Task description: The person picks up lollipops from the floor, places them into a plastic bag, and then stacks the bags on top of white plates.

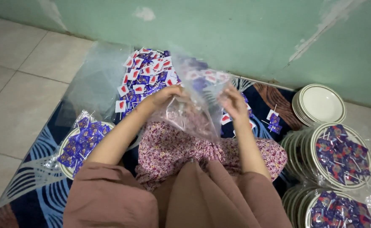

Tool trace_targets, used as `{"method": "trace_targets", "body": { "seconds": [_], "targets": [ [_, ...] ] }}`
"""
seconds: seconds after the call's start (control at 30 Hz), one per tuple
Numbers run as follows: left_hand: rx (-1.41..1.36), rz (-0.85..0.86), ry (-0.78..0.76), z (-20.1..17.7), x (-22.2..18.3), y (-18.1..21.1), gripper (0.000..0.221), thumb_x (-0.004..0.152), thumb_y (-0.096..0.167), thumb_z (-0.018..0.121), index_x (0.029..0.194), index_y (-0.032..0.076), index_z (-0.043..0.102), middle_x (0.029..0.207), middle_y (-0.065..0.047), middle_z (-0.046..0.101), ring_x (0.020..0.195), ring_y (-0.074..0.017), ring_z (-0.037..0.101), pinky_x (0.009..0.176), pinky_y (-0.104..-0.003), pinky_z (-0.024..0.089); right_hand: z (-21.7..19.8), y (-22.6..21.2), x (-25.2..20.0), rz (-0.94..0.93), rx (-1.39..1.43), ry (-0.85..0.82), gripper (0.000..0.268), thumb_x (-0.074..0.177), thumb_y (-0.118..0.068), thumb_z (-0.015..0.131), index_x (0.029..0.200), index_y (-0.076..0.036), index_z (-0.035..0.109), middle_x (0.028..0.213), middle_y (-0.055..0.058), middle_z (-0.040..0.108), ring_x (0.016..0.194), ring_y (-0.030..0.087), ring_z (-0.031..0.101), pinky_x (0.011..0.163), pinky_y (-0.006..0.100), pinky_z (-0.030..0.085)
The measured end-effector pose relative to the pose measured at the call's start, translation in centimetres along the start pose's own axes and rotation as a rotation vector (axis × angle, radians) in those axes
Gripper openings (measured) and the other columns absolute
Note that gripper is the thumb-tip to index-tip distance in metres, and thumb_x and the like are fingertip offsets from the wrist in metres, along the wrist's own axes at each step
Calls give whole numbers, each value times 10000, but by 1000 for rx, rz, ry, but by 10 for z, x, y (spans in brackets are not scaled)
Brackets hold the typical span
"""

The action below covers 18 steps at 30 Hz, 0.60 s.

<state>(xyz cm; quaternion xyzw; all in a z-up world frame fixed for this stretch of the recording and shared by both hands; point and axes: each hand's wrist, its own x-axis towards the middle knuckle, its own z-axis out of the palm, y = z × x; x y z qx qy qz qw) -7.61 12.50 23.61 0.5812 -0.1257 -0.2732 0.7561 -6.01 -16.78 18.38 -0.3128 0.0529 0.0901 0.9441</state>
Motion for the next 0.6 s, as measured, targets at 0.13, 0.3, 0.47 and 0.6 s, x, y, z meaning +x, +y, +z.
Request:
{"method": "trace_targets", "body": {
  "seconds": [0.13, 0.3, 0.47, 0.6],
  "targets": [
    [370, 143, -21, -13, 0, 44, 237, 960, 222, 557, 1038, 90, 739, 1028, -110, 702, 1065, -258, 644, 1036, -399, 456, -86, -63, 22, -384, -492, -92, 560, 734, 52, 861, 1226, -105, 645, 1200, 46, 658, 1142, 170, 672, 905, 420, 620],
    [817, 584, 469, -67, 60, 28, 219, 921, 158, 721, 1120, 232, 771, 1086, 1, 674, 1113, -198, 641, 1001, -324, 501, -81, -143, 10, -607, -338, 283, 216, 911, -28, 815, 1028, -141, 674, 1030, 42, 678, 946, 227, 756, 842, 378, 561],
    [613, 489, 377, -6, 54, 56, 463, 1023, 248, 660, 1454, 217, 495, 902, -80, 698, 758, -176, 619, 737, -313, 507, -17, -133, -48, -960, -588, 149, 192, 955, 77, 747, 981, -40, 597, 994, 135, 647, 1010, 278, 735, 740, 239, 493],
    [464, 470, 98, 31, 41, 55, 731, 1034, 403, 661, 1581, 77, 302, 973, -187, 735, 826, -260, 716, 785, -362, 555, -18, -107, -77, -1077, -962, 15, 158, 830, 164, 692, 913, 59, 609, 1048, 268, 649, 1149, 415, 656, 1052, 456, 492]
  ]
}}
